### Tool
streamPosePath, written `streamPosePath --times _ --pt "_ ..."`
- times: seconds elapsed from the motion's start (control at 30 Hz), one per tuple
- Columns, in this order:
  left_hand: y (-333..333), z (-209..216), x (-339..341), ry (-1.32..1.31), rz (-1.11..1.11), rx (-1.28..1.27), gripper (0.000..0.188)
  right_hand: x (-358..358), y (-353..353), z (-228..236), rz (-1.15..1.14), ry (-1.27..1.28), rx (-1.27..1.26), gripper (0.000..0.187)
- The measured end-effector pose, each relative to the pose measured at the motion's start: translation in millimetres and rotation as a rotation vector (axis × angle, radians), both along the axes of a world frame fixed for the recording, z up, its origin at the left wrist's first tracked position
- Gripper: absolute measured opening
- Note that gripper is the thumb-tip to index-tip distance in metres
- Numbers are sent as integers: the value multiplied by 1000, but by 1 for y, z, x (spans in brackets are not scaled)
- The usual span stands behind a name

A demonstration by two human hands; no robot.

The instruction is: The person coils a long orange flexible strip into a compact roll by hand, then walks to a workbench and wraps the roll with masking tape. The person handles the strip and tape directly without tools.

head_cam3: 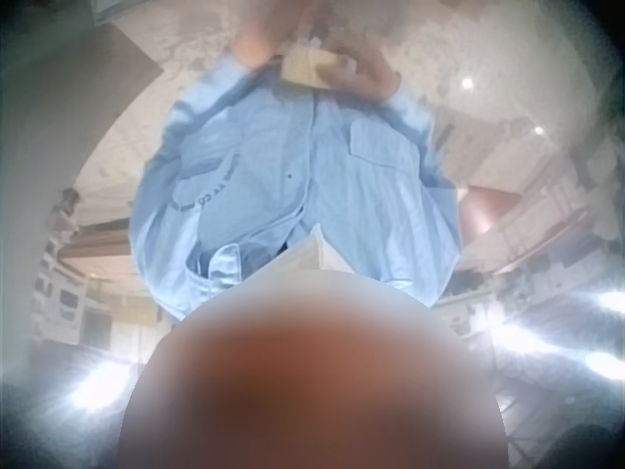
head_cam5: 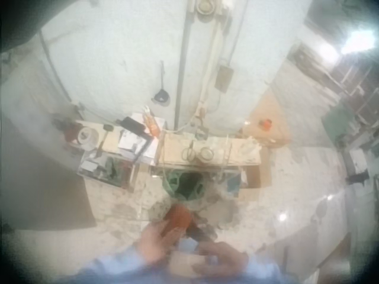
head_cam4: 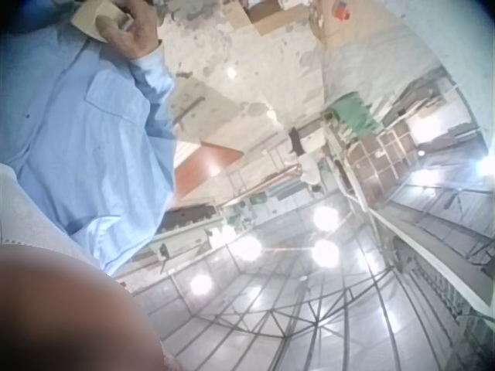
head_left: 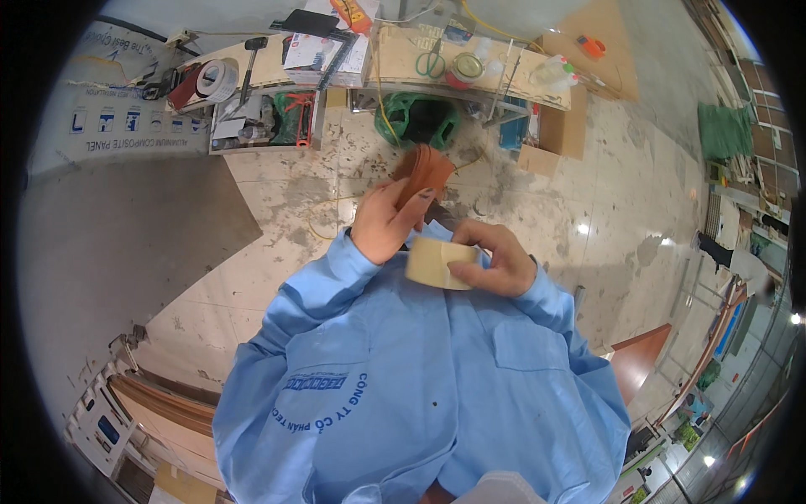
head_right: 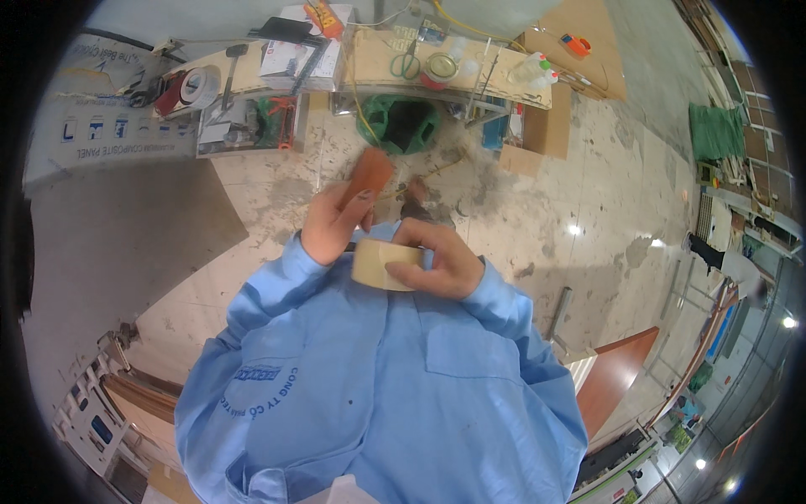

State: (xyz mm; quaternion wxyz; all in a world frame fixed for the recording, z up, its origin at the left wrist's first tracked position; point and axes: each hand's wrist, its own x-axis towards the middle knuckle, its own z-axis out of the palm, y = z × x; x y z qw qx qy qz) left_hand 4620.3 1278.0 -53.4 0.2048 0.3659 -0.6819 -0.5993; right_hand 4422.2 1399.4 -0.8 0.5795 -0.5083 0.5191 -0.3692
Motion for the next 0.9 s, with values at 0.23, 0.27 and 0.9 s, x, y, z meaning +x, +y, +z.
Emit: streamPosePath --times 0.23,0.27,0.9 --pt "-15 2 2 -162 -69 -619 59 5 -20 26 -491 -9 109 17" --pt "-14 3 2 -148 -100 -637 63 3 -23 27 -459 37 97 17" --pt "3 -5 -16 74 100 -56 45 6 -26 5 -306 421 -159 18"
